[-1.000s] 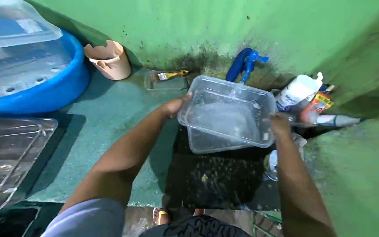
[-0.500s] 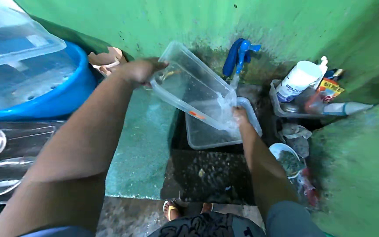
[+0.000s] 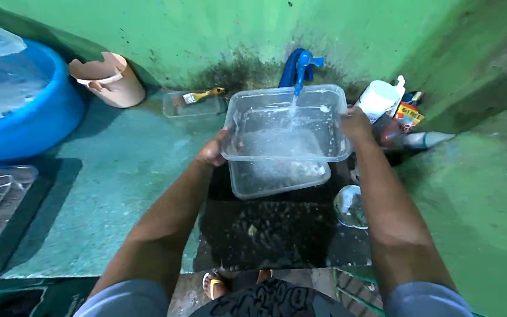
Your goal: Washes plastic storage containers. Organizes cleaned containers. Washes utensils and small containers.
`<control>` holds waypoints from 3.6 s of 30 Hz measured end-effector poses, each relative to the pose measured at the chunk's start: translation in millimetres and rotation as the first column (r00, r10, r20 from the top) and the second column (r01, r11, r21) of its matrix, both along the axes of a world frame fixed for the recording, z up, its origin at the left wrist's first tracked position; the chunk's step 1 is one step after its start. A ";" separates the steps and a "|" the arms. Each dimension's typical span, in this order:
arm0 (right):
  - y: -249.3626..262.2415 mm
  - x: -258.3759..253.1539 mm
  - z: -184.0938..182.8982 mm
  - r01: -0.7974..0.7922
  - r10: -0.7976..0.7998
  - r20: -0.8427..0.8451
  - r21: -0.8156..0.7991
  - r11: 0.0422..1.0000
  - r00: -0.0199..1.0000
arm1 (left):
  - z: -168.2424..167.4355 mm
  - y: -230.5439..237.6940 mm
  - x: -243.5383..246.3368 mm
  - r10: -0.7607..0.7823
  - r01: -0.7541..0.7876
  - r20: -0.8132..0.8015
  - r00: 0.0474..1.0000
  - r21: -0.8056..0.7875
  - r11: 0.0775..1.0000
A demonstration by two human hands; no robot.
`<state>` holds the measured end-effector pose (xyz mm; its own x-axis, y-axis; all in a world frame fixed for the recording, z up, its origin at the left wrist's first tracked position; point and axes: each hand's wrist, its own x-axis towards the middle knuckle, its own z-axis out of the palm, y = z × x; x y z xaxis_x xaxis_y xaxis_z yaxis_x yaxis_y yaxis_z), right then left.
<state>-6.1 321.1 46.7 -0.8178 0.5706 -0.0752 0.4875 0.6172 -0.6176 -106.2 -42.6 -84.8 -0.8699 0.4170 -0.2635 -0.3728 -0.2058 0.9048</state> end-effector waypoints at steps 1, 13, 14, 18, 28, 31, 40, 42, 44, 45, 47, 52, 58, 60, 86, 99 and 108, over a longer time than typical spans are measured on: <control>2.7 -0.2 -16.2 -0.001 0.001 0.000 -0.051 0.999 1.000 | 19.0 -4.7 -2.4 -0.001 0.000 -0.024 1.000 -0.048 0.999; -115.1 -30.2 -168.4 0.011 -0.089 -0.085 -0.661 0.751 0.992 | 247.9 -1.6 -0.5 -0.245 -0.103 -0.295 0.924 -0.807 0.581; -119.8 -30.7 -169.3 0.021 -0.088 -0.070 -0.655 0.755 0.994 | 250.3 -2.1 -3.1 -0.240 -0.111 -0.294 0.925 -0.815 0.569; -104.1 -16.9 -150.9 0.000 0.014 0.020 -0.585 0.811 1.000 | 225.5 -17.5 -13.5 -0.058 -0.150 -0.235 0.970 -0.774 0.615; -2.8 14.7 16.3 -0.088 0.064 0.297 0.069 0.994 0.953 | 29.3 -2.0 3.4 -0.081 0.112 0.136 0.987 -0.237 0.965; -10.6 29.1 64.3 -0.070 0.001 0.256 0.262 0.963 0.967 | -10.3 48.6 12.6 -0.094 0.122 0.116 0.989 -0.271 0.955; -31.6 95.1 89.1 -0.124 0.044 0.196 0.415 0.901 0.980 | -43.7 135.1 22.4 -0.245 0.261 0.107 0.964 -0.576 0.775; -26.3 115.9 80.2 -0.142 0.081 0.161 0.418 0.897 0.984 | -43.2 142.2 15.1 -0.199 0.224 0.108 0.974 -0.579 0.784; -20.1 133.2 70.7 -0.147 0.101 0.127 0.431 0.890 0.987 | -38.7 143.7 7.4 -0.166 0.197 0.106 0.980 -0.470 0.861; -16.6 140.0 65.4 -0.143 0.113 0.095 0.445 0.884 0.989 | -33.6 140.2 3.1 -0.162 0.203 0.138 0.977 -0.376 0.904; -7.1 152.3 53.3 -0.148 0.171 -0.001 0.499 0.854 0.985 | -23.6 125.6 -7.0 -0.172 0.212 0.222 0.960 -0.168 0.963; 10.7 163.8 6.5 -0.060 0.431 -0.355 0.711 0.700 0.830 | 0.2 64.7 -8.1 -0.160 0.113 0.237 0.958 0.200 0.973; 6.5 127.8 -43.4 -0.080 0.106 -0.589 0.071 0.994 0.801 | 20.1 43.1 -10.0 -0.312 0.315 0.142 0.939 0.003 0.949; 3.7 109.5 -53.5 -0.148 -0.285 -0.488 -0.674 0.724 0.825 | 18.6 40.5 -13.6 -0.220 0.225 0.103 0.970 -0.033 0.974; -37.7 13.8 -104.4 -0.034 -0.176 -0.208 -0.733 0.680 0.962 | 62.0 -9.3 -18.0 -0.009 -0.102 -0.250 0.968 -0.425 0.899; -3.8 29.6 -19.4 -0.016 -0.068 -0.159 -0.476 0.879 0.985 | 5.5 45.8 12.1 -0.002 -0.008 -0.055 0.998 -0.193 0.981; 4.7 35.5 -52.1 -0.014 -0.091 -0.134 -0.629 0.777 0.987 | 15.9 43.0 2.8 0.157 -0.111 0.044 0.987 -0.526 0.843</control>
